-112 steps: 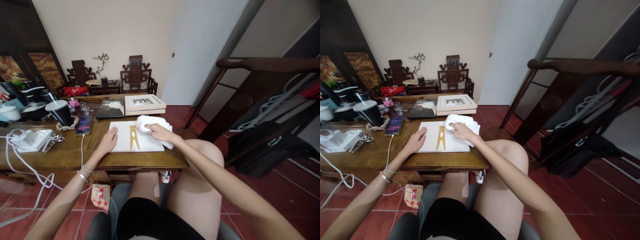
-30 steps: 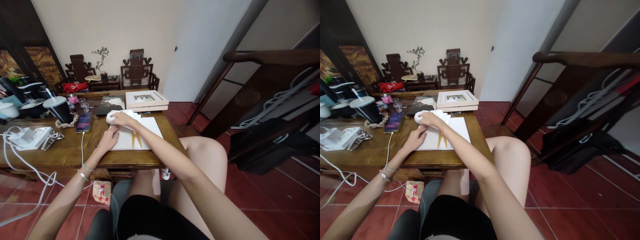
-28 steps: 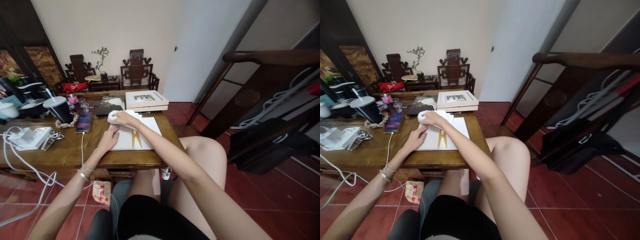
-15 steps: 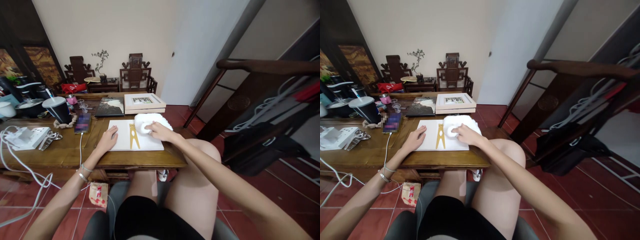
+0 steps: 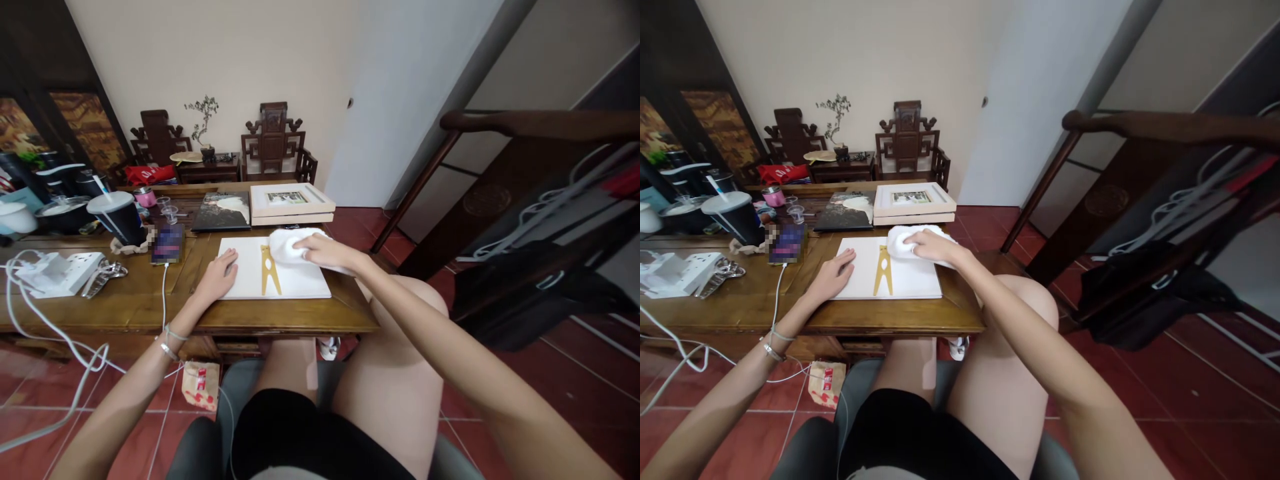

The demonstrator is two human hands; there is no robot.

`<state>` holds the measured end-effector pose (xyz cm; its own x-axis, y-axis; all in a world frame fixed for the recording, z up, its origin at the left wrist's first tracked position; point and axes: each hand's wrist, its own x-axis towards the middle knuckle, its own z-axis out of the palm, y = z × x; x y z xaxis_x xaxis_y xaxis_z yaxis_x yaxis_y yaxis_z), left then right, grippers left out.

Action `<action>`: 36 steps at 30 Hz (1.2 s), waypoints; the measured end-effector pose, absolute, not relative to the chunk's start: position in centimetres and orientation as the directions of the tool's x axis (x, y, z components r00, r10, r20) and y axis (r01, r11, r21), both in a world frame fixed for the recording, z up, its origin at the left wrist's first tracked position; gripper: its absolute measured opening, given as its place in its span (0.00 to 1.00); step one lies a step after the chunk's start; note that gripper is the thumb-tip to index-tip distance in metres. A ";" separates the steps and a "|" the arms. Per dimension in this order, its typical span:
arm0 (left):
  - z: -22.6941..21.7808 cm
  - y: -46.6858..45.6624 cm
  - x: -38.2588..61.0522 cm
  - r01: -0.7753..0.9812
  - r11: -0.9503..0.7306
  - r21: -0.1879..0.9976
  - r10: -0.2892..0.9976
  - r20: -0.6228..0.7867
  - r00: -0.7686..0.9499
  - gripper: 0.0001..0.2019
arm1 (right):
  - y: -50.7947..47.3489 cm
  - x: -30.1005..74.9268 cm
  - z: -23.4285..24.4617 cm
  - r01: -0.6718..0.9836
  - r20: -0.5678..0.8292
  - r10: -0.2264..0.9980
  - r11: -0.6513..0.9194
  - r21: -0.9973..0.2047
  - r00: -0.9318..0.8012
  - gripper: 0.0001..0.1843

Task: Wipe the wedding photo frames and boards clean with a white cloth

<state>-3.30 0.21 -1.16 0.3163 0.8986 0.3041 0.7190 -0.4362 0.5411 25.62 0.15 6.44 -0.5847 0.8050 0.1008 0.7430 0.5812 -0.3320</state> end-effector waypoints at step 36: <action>-0.8 0.0 -3.3 0.745 -0.440 0.502 0.897 0.291 0.334 0.23 | -1.0 18.0 4.0 0.813 0.138 0.839 0.545 -0.207 -0.527 0.23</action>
<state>-3.35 0.05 -0.77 0.3338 0.8966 0.2909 0.7446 -0.4401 0.5020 17.98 -0.97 3.97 -0.5268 0.8387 0.1384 0.8128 0.5446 -0.2067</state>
